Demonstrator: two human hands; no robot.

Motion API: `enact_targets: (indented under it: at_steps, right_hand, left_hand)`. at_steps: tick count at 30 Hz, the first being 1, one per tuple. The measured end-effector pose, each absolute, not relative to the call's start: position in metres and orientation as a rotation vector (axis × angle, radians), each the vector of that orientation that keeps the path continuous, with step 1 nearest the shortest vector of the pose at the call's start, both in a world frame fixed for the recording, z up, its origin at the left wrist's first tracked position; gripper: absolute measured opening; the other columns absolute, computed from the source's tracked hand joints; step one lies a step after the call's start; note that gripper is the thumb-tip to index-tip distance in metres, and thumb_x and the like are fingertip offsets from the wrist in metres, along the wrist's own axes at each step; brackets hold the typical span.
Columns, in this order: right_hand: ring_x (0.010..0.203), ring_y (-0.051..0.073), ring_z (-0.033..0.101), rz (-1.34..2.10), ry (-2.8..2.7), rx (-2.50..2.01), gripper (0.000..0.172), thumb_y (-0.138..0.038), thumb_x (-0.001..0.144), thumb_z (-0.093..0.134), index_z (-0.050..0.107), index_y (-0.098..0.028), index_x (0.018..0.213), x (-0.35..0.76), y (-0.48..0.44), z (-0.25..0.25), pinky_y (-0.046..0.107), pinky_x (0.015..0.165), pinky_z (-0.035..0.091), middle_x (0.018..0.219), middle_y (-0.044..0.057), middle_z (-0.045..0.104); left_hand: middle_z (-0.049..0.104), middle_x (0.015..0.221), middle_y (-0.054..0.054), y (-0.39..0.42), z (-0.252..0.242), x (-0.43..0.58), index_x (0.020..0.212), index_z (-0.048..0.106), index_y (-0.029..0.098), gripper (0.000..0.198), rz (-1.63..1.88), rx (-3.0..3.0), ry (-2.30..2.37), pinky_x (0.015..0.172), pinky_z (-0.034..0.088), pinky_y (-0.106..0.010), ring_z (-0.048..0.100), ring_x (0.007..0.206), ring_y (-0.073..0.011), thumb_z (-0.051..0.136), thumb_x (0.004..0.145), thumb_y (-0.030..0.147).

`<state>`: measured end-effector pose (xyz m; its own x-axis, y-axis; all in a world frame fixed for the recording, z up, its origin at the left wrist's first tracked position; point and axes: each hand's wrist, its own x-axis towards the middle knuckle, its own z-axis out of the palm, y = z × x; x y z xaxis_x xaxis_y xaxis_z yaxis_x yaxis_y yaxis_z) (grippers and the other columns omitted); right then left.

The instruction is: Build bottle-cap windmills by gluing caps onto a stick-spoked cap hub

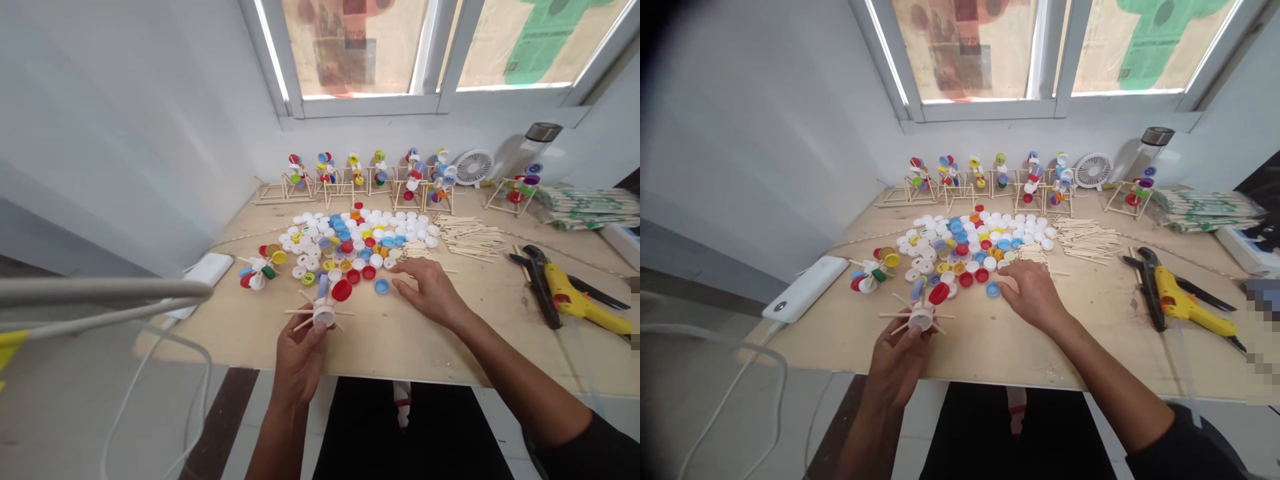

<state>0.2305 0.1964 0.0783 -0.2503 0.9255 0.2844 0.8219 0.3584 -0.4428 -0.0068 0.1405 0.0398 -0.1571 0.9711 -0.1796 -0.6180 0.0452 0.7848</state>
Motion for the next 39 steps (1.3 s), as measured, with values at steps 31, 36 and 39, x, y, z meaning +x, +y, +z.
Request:
enact_targets:
  at_steps: [31, 36, 39]
  right_hand:
    - [0.096, 0.029, 0.049, -0.268, -2.436, -1.813, 0.023, -0.020, 0.084, 0.048, 0.067, -0.013, 0.095, 0.212, 0.260, 0.073, 0.040, 0.078, 0.030, 0.097, 0.015, 0.066]
    - [0.098, 0.031, 0.048, -0.263, -2.401, -1.791, 0.021, -0.023, 0.081, 0.053, 0.067, -0.011, 0.092, 0.209, 0.264, 0.072, 0.041, 0.079, 0.032, 0.100, 0.018, 0.064]
    - [0.101, 0.032, 0.048, -0.259, -2.320, -1.764, 0.023, -0.026, 0.082, 0.053, 0.066, -0.012, 0.096, 0.210, 0.257, 0.077, 0.043, 0.082, 0.034, 0.104, 0.017, 0.063]
  left_hand:
    - [0.068, 0.085, 0.001, 0.148, 0.053, 0.006, 0.085, 0.062, 0.019, 0.034, 1.345, 0.307, 0.801, 0.071, 0.056, -0.026, 0.067, 0.082, -0.0166, 0.080, 0.057, 0.010]
    - [0.068, 0.087, 0.001, 0.147, 0.054, 0.009, 0.086, 0.062, 0.019, 0.034, 1.367, 0.331, 0.799, 0.073, 0.056, -0.029, 0.067, 0.084, -0.0185, 0.081, 0.058, 0.014]
    - [0.068, 0.085, 0.000, 0.145, 0.056, 0.012, 0.086, 0.062, 0.019, 0.031, 1.382, 0.360, 0.816, 0.075, 0.055, -0.029, 0.067, 0.083, -0.0177, 0.080, 0.060, 0.019]
